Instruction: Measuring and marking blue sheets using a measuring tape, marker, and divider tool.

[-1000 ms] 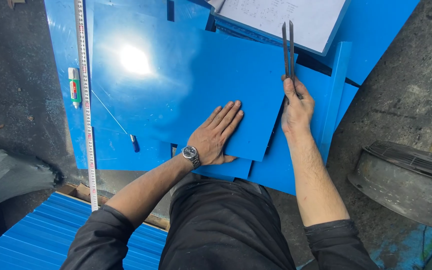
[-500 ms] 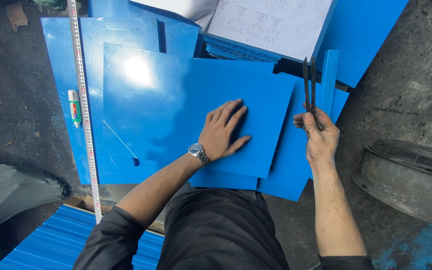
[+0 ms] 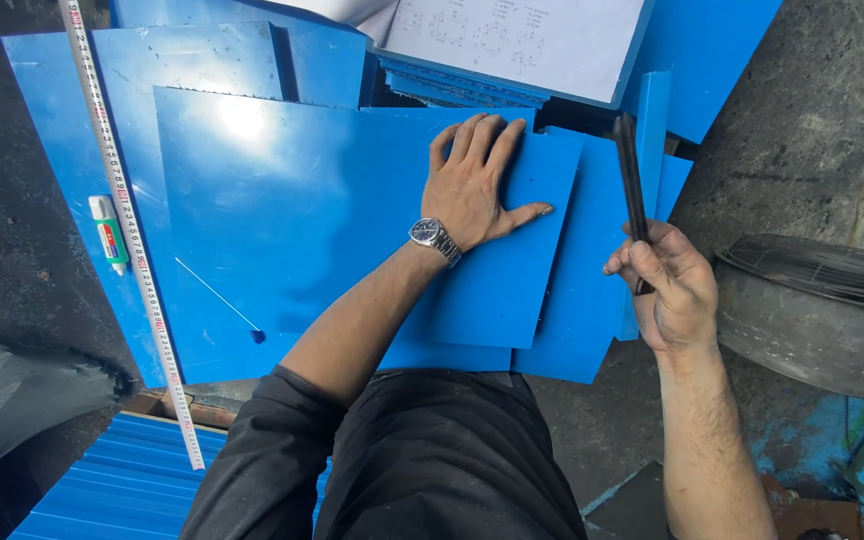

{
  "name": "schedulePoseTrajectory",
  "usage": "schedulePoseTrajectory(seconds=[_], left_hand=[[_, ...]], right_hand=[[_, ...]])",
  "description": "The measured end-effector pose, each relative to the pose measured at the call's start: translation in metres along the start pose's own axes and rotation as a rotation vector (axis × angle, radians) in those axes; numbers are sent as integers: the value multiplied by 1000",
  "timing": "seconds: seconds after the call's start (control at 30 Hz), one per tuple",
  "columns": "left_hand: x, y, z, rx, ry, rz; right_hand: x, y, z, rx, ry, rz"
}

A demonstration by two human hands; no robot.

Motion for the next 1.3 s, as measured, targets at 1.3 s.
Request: schedulePoseTrajectory(seconds=[1.3], left_hand=[[-3, 0, 20, 143, -117, -9]], right_hand=[[-113, 3, 88, -269, 1409, -764]])
Point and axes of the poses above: each hand's wrist, its own y-axis away from the middle knuckle, its own z-axis out of the palm, x = y × z, the point moved 2 cm from there along -y, towards the middle knuckle, and after that the axes turned 10 degrees about x, right-handed, at the moved point
